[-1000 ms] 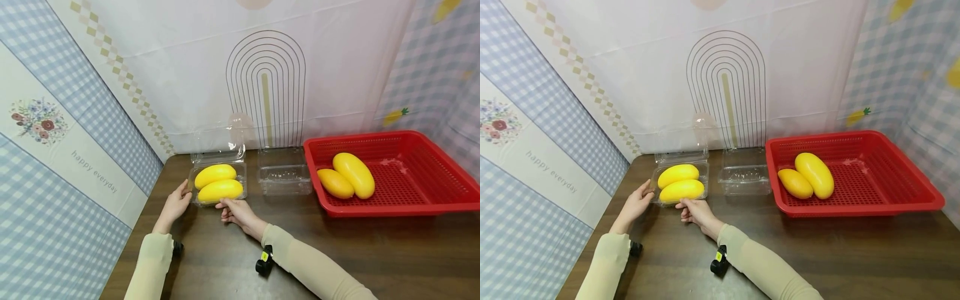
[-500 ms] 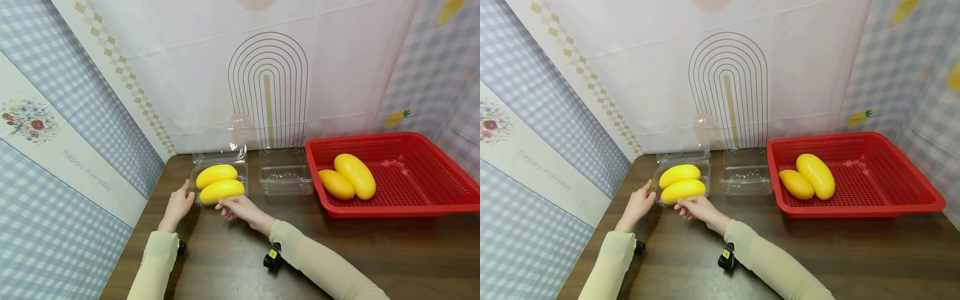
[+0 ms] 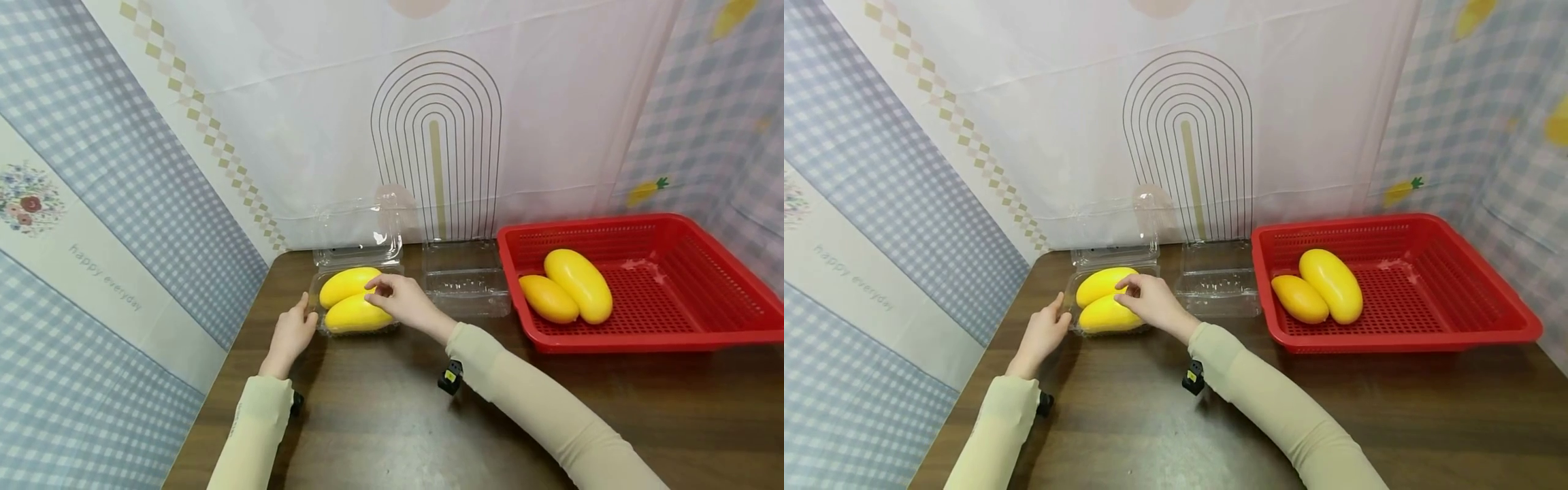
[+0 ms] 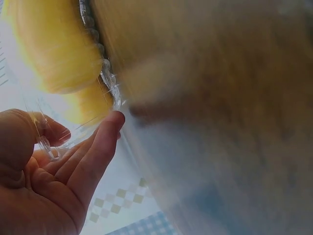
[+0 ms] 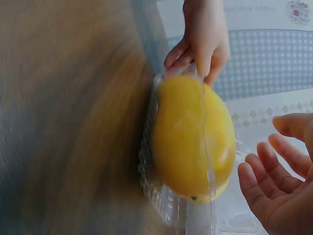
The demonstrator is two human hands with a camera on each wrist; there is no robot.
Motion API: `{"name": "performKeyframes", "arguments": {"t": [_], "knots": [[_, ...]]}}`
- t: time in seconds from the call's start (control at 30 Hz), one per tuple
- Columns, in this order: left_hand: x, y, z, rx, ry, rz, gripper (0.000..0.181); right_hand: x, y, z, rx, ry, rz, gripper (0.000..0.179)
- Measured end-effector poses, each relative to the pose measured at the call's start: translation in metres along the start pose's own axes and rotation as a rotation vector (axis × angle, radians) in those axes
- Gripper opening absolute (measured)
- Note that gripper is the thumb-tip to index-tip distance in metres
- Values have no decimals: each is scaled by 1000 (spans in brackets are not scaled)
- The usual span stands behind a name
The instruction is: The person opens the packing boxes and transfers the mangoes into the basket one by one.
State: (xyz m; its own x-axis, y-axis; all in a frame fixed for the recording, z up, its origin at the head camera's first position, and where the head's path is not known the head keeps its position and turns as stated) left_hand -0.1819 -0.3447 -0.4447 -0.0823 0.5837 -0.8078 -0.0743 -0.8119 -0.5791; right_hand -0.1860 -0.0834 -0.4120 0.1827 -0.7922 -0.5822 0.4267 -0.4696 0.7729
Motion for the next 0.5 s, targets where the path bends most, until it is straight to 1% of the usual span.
{"name": "performKeyframes", "arguments": {"t": [0.07, 0.13, 0.33, 0.5], "knots": [[-1, 0, 0, 0, 0, -2, 63, -1, 0, 4, -23, 11, -51, 32], [-1, -1, -1, -6, 4, -9, 63, -1, 0, 7, -24, 32, -96, 38], [-1, -3, -2, -24, 12, 10, 64, 3, -7, 14, 7, 91, -209, 50], [0, -4, -3, -30, 12, 11, 63, 8, -11, 17, 9, 161, -299, 59]]}}
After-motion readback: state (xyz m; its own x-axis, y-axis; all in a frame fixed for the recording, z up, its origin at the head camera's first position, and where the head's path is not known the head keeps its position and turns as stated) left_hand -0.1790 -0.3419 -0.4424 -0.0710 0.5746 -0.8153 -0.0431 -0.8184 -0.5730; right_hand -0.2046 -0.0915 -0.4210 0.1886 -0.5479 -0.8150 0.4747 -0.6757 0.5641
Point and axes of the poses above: each hand's wrist, its own z-axis towards the middle knuckle, its own x-axis out of the palm, y = z × x, the point moved 2 cm from there along z, towards the middle knuckle, and after that the axes turned 5 degrees about -z, right-handed, at the moved point
